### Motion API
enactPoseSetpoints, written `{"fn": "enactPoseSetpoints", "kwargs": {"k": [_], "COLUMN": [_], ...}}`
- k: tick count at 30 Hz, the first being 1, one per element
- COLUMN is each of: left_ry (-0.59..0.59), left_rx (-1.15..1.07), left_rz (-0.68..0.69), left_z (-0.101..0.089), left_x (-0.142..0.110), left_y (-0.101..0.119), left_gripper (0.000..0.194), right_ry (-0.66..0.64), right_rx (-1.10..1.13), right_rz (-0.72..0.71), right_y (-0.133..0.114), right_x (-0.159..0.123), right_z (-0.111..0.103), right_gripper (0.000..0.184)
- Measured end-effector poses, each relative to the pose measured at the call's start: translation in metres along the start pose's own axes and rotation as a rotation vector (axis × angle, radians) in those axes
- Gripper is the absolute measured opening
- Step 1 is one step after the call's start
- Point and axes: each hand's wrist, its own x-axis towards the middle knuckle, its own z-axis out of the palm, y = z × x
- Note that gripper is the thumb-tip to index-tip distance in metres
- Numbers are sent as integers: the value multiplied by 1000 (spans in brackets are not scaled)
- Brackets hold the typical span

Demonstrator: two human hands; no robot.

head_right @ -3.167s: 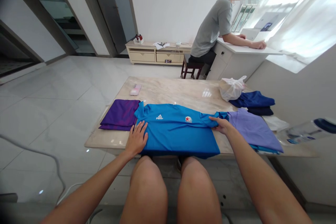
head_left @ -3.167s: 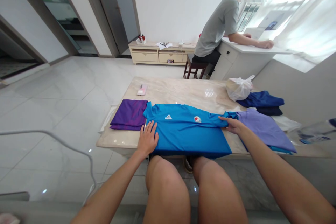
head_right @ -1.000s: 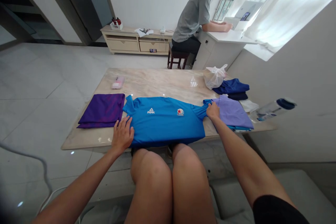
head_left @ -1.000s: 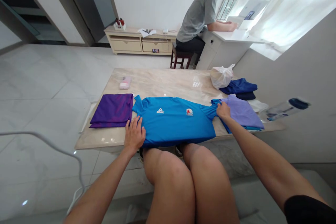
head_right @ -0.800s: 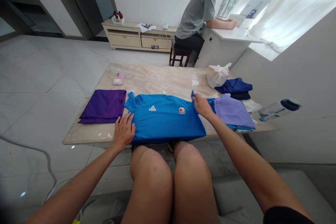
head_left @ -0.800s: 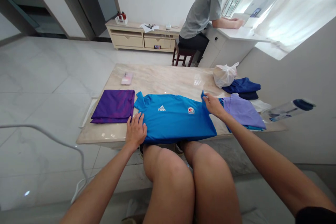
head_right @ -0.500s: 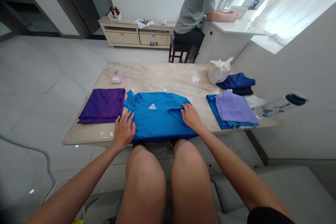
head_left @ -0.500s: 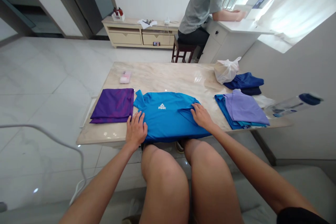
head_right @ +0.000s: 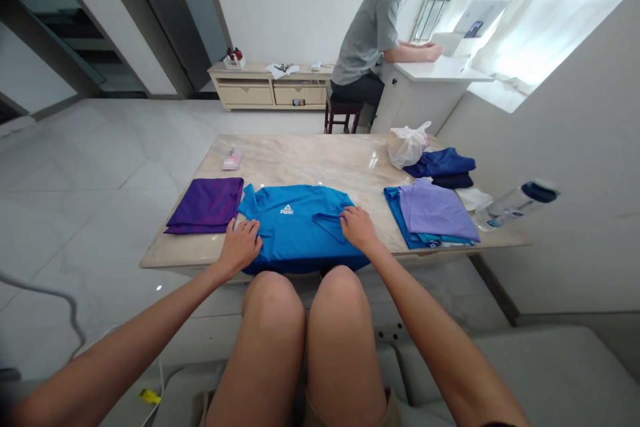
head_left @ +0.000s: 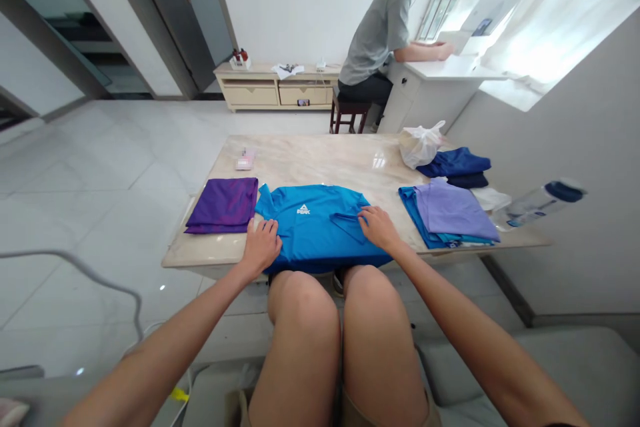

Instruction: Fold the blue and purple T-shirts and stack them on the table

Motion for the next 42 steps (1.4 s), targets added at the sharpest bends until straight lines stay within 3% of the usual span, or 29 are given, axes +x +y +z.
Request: {"fn": "enactPoseSetpoints", "kwargs": {"k": [3, 7, 10, 14, 17, 19, 21, 23, 25, 27, 30, 32, 34, 38, 42], "left_ry": [-91, -170, -170, -158, -246, -291, -231, -106, -21, -13, -23, -88, -187, -336, -364], "left_rx": [42, -74, -184, -258, -273, -271, -272, -260, -218, -157, -91, -91, -113, -178, -195], "left_rz": [15, -144, -163, -192, -187, -137, -81, 20, 139, 192, 166, 184, 209, 253, 408], "left_z": [-19, -28, -17, 12, 21, 16, 5, -8, -17, -21, -22, -20, -17, -10, -7], "left_x": [22, 81, 132, 189, 212, 213, 200, 173, 139, 109, 88, 89, 97, 118, 135], "left_y": [0, -7, -9, -3, 6, 12, 17, 18, 17, 13, 10, 9, 8, -3, -19], "left_gripper": [40, 32, 27, 36, 36, 23, 13, 15, 16, 23, 50, 63, 67, 63, 36], "right_ry": [97, 50, -68, -279, -410, -374, -184, -27, -25, -50, 1, -53, -158, -289, -301], "right_rx": [23, 75, 127, 128, 91, 63, 13, -20, -23, -15, -2, 6, 9, 4, 25], "right_rz": [95, 313, 377, 300, 186, 101, 13, -100, -201, -242, -192, -164, -156, -163, -246], "right_y": [8, 17, 22, 28, 25, 17, 6, -3, -7, -6, -1, 0, 0, -2, 0], "right_x": [8, 56, 103, 153, 170, 164, 144, 111, 76, 48, 31, 32, 37, 51, 65], "right_z": [-11, -16, -15, -9, -11, -16, -23, -29, -31, -32, -30, -28, -27, -25, -28], "right_gripper": [39, 37, 40, 60, 45, 27, 18, 16, 12, 19, 51, 68, 70, 58, 38]}}
